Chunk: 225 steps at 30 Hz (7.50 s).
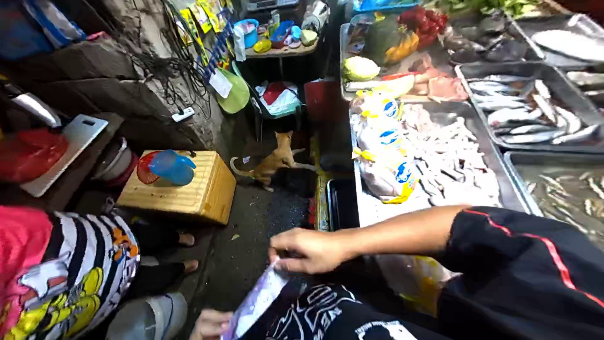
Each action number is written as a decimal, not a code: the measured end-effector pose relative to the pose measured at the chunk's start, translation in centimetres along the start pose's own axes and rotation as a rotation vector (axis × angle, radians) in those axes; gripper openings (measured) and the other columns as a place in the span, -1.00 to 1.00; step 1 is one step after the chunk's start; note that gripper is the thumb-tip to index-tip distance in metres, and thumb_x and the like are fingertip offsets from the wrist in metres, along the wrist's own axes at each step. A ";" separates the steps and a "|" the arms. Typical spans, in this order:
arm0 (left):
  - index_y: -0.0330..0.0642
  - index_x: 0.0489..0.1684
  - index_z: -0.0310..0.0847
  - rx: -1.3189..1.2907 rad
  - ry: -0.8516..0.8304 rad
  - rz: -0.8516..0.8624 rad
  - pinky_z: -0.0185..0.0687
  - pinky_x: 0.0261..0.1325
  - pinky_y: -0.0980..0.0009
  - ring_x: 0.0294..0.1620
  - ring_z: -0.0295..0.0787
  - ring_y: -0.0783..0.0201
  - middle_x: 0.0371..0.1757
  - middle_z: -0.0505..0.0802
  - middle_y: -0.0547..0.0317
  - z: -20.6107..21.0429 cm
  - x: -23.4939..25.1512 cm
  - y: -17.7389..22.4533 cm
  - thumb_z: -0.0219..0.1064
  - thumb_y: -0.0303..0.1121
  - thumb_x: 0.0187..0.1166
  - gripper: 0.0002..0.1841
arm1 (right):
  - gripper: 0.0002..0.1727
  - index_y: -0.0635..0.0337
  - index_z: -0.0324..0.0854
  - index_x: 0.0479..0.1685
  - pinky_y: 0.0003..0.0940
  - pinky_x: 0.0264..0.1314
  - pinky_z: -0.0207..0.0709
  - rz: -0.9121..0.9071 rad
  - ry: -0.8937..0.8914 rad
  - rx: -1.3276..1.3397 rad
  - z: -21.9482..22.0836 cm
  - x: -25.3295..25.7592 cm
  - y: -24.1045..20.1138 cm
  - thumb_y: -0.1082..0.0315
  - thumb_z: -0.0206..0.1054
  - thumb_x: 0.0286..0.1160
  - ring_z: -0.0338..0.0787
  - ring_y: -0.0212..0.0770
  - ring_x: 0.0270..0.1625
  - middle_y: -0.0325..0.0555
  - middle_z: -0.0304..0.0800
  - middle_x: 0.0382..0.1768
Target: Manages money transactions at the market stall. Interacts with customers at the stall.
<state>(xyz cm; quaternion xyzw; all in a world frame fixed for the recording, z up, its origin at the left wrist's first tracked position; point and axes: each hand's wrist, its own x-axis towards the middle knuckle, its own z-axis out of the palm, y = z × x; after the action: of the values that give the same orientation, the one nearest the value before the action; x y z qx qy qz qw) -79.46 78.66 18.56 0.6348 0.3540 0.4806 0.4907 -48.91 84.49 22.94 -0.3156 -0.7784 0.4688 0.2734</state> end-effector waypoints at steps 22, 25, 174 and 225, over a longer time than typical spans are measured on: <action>-0.21 -0.29 0.53 -0.276 -0.190 -0.492 0.82 -0.30 0.48 -0.41 0.81 0.44 -0.33 0.84 0.31 2.2 41.7 -16.6 0.19 -0.79 0.36 -0.77 | -0.94 0.32 0.64 -0.13 -0.45 -0.15 0.72 0.695 1.039 0.141 -23.8 6.1 13.7 0.50 0.31 0.57 0.77 -0.43 -0.35 -0.19 0.76 -0.30; -0.30 0.02 0.42 -0.359 -0.042 -0.752 0.79 -0.27 0.51 -0.43 0.79 0.42 -0.32 0.81 0.21 5.5 48.2 -16.9 0.01 -0.73 0.62 -0.80 | -0.90 0.38 0.63 -0.08 -0.45 -0.13 0.72 0.641 1.049 0.120 -31.8 8.2 16.5 0.51 0.30 0.58 0.77 -0.42 -0.33 -0.13 0.76 -0.26; -0.05 -0.11 0.55 -0.763 -0.128 -1.432 0.78 -0.05 0.27 -0.17 0.83 0.28 -0.28 0.82 0.19 32.5 115.2 -38.4 -0.34 -0.15 0.89 -0.54 | -0.64 0.33 0.71 0.15 0.09 0.34 0.60 0.971 0.830 -0.017 -79.8 40.7 52.7 0.28 0.46 0.48 0.76 0.11 0.25 0.18 0.79 0.12; -0.23 0.39 0.38 -0.752 -0.088 -1.424 0.84 0.09 0.13 0.08 0.85 0.01 0.14 0.77 -0.14 31.6 114.0 -38.6 -0.24 -0.20 0.92 -0.61 | -0.78 0.15 0.85 -0.10 0.10 -0.05 0.71 0.878 1.226 -0.778 -76.3 31.0 63.7 0.50 0.26 0.55 0.82 0.24 -0.03 0.27 0.77 -0.11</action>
<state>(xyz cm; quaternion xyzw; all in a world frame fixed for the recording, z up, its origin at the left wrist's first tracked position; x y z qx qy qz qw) -15.55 185.08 9.53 0.0672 0.4684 0.1139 0.8736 0.90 173.22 0.88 -0.8590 -0.4053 -0.0225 0.3121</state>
